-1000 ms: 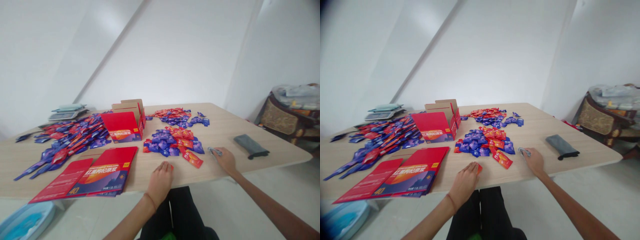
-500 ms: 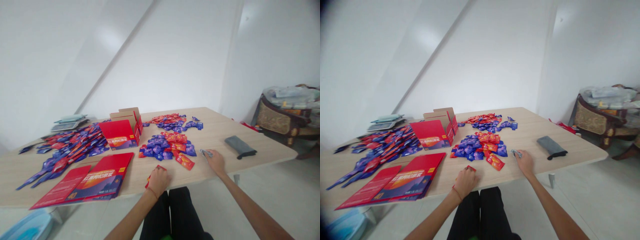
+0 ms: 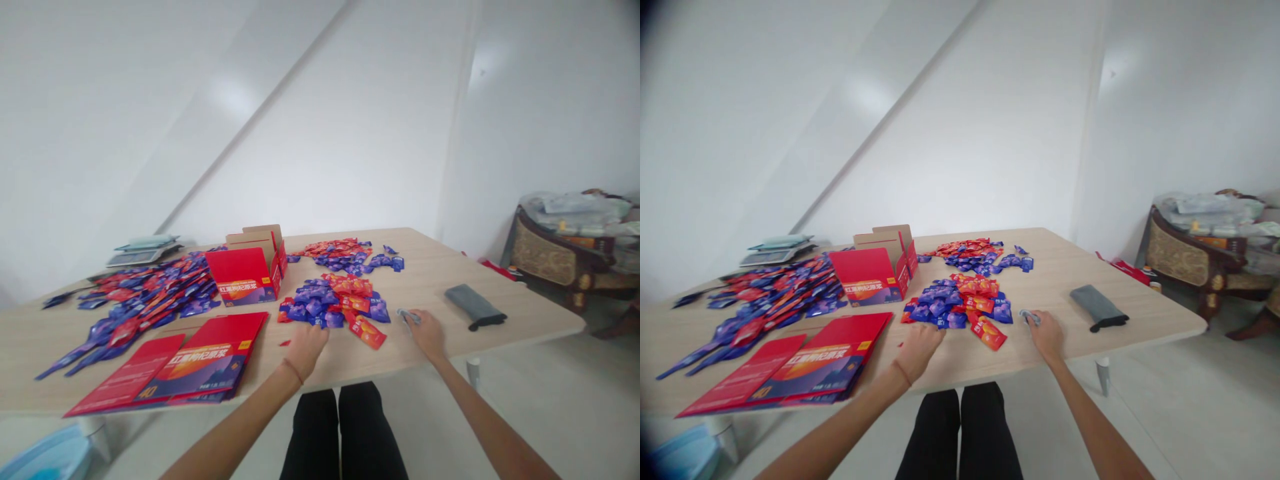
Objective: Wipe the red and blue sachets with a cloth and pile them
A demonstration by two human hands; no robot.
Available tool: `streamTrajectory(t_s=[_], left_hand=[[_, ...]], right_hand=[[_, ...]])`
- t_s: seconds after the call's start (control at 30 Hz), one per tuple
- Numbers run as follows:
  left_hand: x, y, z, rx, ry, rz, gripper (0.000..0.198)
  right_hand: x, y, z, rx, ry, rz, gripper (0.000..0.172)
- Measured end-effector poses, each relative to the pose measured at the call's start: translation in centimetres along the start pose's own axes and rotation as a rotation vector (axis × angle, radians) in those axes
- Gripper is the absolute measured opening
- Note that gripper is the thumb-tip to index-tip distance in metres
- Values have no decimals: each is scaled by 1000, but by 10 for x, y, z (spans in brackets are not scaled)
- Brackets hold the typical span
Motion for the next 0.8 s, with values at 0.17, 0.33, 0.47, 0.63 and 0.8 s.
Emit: streamTrajectory(t_s=[0.17,0.33,0.47,0.63,0.8], left_hand=[[1,30,-50,166,-94,265,16],[1,47,-77,340,-153,412,15],[-3,43,-78,381,-124,409,20],[-28,11,-64,279,-141,379,15],[-71,-50,-57,212,-115,362,17]], right_hand=[[3,0,4,11,-1,-2,41],[3,-1,5,0,-6,14,41],[1,0,2,4,-4,9,40],[-2,2,0,10,-8,20,40],[0,1,3,10,-45,23,42]])
Point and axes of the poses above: each hand's wrist, its own y-axis away from the middle knuckle, its own z-axis out of the palm, x = y × z, the point moved 3 cm from there along -y, towards the middle knuckle, and after that the axes turned 5 degrees about z, right-handed, at the moved point
